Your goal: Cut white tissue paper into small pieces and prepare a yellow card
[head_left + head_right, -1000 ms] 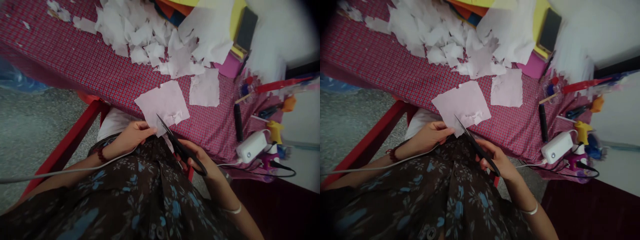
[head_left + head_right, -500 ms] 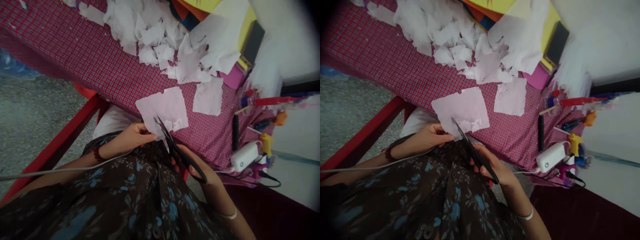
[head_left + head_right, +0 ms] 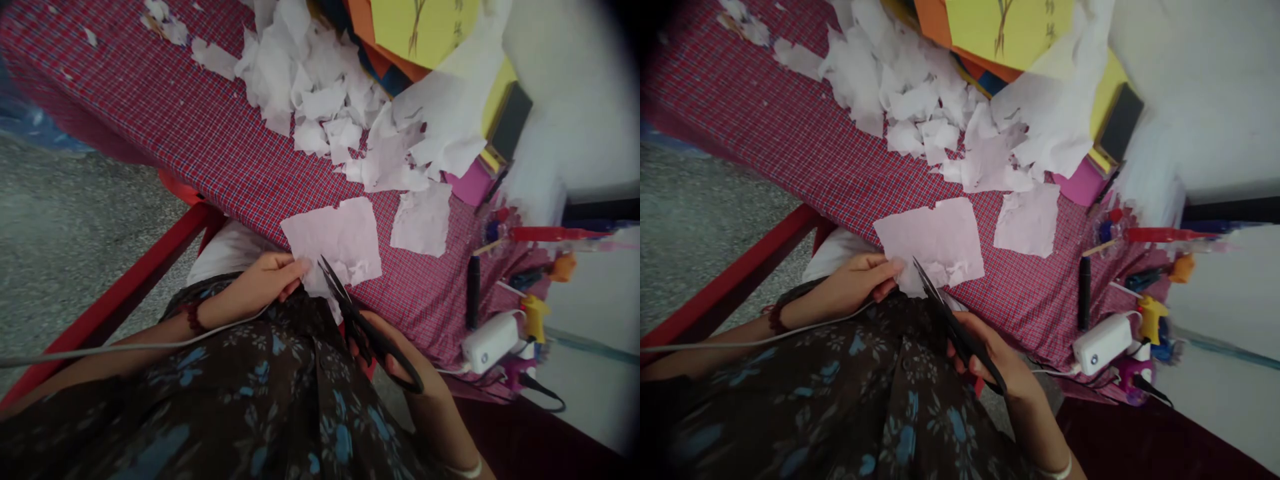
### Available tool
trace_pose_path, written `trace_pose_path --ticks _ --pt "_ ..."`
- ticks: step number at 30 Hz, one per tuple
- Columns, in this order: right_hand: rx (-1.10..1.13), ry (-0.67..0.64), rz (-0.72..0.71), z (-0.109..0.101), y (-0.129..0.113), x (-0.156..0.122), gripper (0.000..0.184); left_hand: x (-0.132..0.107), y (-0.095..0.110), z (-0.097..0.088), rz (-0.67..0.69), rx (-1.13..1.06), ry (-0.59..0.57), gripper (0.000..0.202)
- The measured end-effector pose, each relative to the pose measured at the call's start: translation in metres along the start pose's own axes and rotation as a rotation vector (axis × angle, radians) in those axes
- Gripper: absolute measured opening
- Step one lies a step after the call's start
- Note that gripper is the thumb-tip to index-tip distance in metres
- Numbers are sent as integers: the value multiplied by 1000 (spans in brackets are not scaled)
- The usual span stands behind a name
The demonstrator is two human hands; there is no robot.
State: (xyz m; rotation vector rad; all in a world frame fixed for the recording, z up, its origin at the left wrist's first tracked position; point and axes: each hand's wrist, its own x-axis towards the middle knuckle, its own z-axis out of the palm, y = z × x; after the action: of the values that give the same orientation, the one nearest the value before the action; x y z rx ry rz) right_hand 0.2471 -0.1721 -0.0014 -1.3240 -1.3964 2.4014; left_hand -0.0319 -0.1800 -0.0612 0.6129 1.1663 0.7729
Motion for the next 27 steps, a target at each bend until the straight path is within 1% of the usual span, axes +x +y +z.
trace_pose_path --ticks 1,4,6,8,10,15,20,24,27 --pt "4 18 4 3 -2 1 63 -1 1 -1 5 9 -13 49" --pt "69 127 -16 16 -6 2 58 -2 3 -3 19 29 -52 48" --pt "107 160 -40 22 -9 4 57 -3 4 -4 9 69 -69 49" --pt "104 146 -51 25 -11 9 58 -3 4 -4 -15 123 -91 50" --pt "82 114 -54 23 -12 16 60 -2 4 -4 -28 162 -109 50" --pt "120 -21 -49 12 -7 31 64 -2 3 -6 -21 192 -129 49" --pt "109 5 -15 11 -6 31 60 -2 4 -7 -29 188 -117 47" --pt "99 43 9 14 -6 29 53 -2 3 -7 -29 182 -119 47" --pt "94 11 40 15 -6 31 58 -1 0 -8 -16 183 -129 48"
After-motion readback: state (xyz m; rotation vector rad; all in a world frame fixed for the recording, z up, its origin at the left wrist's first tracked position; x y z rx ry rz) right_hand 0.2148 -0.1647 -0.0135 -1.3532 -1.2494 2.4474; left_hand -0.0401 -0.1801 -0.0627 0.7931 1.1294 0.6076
